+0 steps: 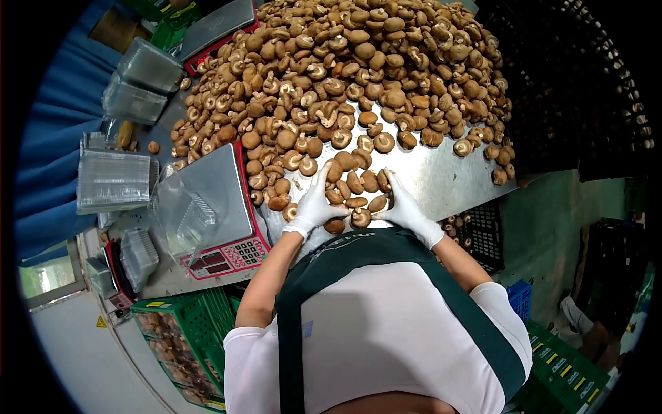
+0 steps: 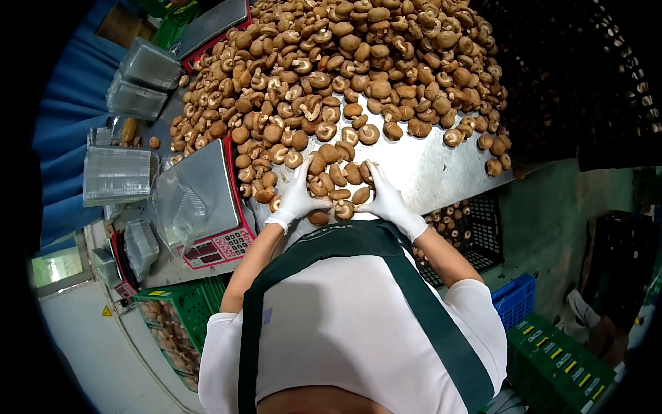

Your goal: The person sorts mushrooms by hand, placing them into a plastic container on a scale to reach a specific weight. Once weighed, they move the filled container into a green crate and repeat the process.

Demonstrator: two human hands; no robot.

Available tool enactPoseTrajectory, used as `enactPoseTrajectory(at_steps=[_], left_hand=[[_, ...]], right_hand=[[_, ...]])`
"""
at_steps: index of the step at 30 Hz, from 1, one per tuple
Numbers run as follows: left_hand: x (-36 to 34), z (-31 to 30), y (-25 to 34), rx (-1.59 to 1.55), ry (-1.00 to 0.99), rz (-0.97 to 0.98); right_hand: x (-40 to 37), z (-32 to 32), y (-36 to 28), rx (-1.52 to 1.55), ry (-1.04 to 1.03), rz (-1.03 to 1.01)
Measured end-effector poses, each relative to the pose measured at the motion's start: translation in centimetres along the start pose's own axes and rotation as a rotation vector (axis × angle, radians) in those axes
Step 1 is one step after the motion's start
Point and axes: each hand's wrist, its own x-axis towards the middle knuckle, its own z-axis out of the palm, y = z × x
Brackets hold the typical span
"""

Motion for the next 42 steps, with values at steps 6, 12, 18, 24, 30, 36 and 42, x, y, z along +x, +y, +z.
enactPoseTrajectory(at_steps=[6, 12, 18, 24, 30, 36, 42], left_hand=[[1.7, 2.0, -0.7, -0.093, 0.096, 0.091], [2.4, 1.9, -1.2, -0.434, 0.065, 0.089], [2.4, 1.2, -1.7, -0.518, 0.098, 0.045], [2.1, 1.0, -1.7, -0.572, 0.099, 0.138], [1.7, 0.7, -1.7, -0.721, 0.045, 0.130], [1.5, -0.7, -1.0, -0.754, -0.023, 0.102], [0.5, -1.8, -1.5, -0.731, 0.037, 0.140]], right_hand=[[2.4, 2.2, -1.0, 0.215, 0.018, -0.004], [3.7, 1.9, -1.3, 0.256, -0.019, -0.013], [4.5, 1.2, -2.9, 0.412, -0.054, 0.014], [5.8, 1.3, -3.7, 0.284, -0.059, -0.049], [5.6, 1.6, -4.1, 0.387, -0.074, 0.007], [6.6, 2.8, -3.0, 0.451, -0.033, 0.014], [6.0, 3.6, -3.9, 0.632, -0.003, -0.027]])
